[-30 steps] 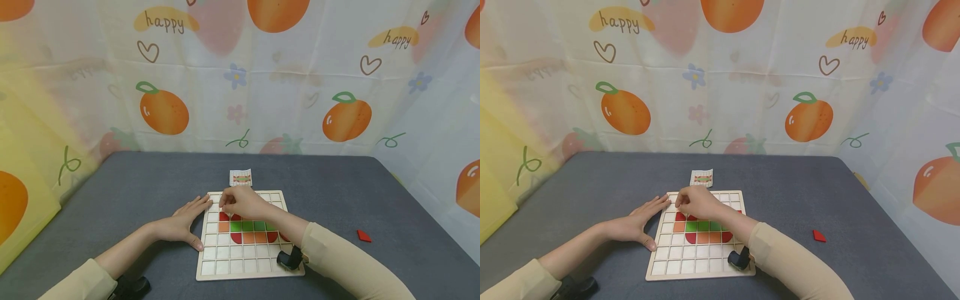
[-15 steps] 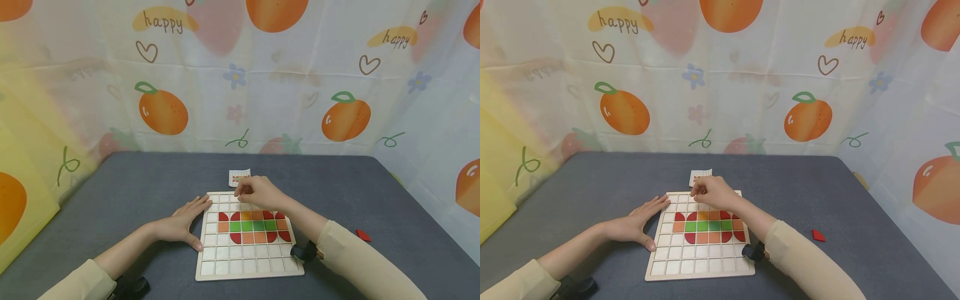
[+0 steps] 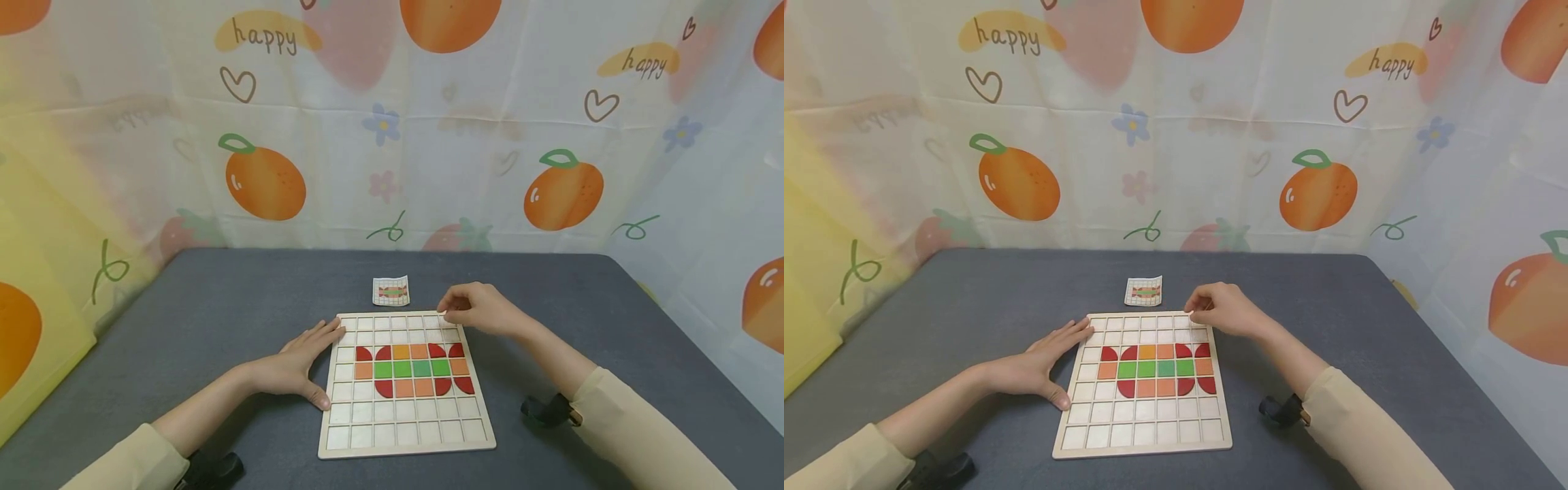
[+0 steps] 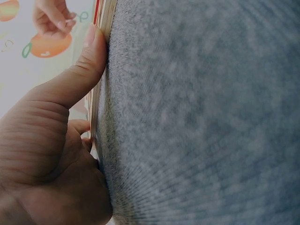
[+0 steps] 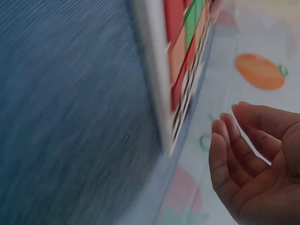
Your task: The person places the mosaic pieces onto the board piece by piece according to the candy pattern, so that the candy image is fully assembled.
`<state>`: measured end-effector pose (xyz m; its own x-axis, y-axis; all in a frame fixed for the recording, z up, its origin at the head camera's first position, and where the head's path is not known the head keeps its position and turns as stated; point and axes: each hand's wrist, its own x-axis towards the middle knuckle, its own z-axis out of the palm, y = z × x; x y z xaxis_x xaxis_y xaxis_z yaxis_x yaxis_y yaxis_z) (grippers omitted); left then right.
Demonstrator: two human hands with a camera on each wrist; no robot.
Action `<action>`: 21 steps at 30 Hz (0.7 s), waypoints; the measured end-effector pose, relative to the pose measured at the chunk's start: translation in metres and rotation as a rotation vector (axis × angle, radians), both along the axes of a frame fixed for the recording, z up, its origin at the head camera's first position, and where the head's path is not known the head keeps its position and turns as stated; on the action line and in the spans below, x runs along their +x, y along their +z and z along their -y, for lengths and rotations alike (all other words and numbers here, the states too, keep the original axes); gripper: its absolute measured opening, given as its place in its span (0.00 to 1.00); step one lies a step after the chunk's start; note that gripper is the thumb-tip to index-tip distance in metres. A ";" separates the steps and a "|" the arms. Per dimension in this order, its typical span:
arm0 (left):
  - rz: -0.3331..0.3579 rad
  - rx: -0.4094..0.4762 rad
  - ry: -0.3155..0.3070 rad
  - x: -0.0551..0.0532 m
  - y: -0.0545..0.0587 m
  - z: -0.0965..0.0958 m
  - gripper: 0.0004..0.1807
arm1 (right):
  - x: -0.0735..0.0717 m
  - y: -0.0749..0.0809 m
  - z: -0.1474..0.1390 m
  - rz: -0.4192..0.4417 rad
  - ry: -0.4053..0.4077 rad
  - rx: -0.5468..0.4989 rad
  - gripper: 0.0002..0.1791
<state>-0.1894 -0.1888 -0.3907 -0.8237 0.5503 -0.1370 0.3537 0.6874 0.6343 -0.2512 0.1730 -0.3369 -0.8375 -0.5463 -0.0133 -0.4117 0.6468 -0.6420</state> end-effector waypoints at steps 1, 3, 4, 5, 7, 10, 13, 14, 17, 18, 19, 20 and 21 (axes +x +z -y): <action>-0.001 -0.001 0.005 0.000 -0.001 0.000 0.69 | -0.001 -0.001 -0.007 -0.004 -0.004 0.009 0.10; 0.000 -0.004 0.016 0.000 -0.003 0.000 0.69 | -0.002 -0.003 -0.020 -0.013 -0.010 0.025 0.10; 0.000 -0.004 0.014 0.000 -0.002 0.001 0.69 | -0.002 -0.005 -0.026 -0.023 -0.014 0.040 0.10; -0.001 -0.002 0.010 0.000 -0.002 0.001 0.69 | -0.002 -0.006 -0.032 -0.029 -0.018 0.052 0.10; 0.002 0.000 0.007 0.001 -0.001 0.000 0.68 | 0.000 -0.008 -0.045 -0.030 -0.022 0.072 0.09; 0.008 -0.001 0.005 0.001 0.001 0.000 0.68 | 0.003 -0.011 -0.063 -0.023 -0.033 0.104 0.09; 0.019 -0.008 0.012 0.001 0.001 -0.001 0.69 | 0.006 -0.014 -0.081 -0.006 -0.040 0.135 0.08; 0.020 -0.009 0.012 0.001 0.001 -0.001 0.69 | 0.007 -0.015 -0.087 0.001 -0.042 0.144 0.08; 0.020 -0.008 0.000 0.001 0.004 -0.001 0.69 | 0.010 -0.015 -0.106 0.029 -0.048 0.164 0.08; 0.018 -0.009 -0.004 0.001 0.004 -0.001 0.68 | 0.011 -0.014 -0.112 0.044 -0.045 0.165 0.08; 0.015 -0.007 -0.008 0.001 0.004 -0.001 0.68 | 0.012 -0.014 -0.119 0.058 -0.040 0.166 0.08; 0.012 -0.006 -0.011 0.001 0.005 -0.001 0.68 | 0.013 -0.013 -0.125 0.075 -0.038 0.166 0.08; 0.011 -0.007 -0.012 0.002 0.005 -0.001 0.67 | 0.014 -0.013 -0.131 0.091 -0.034 0.167 0.09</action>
<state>-0.1878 -0.1880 -0.3859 -0.8155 0.5589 -0.1500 0.3548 0.6877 0.6334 -0.2375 0.3038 -0.3498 -0.8466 -0.5015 -0.1780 -0.3330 0.7602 -0.5579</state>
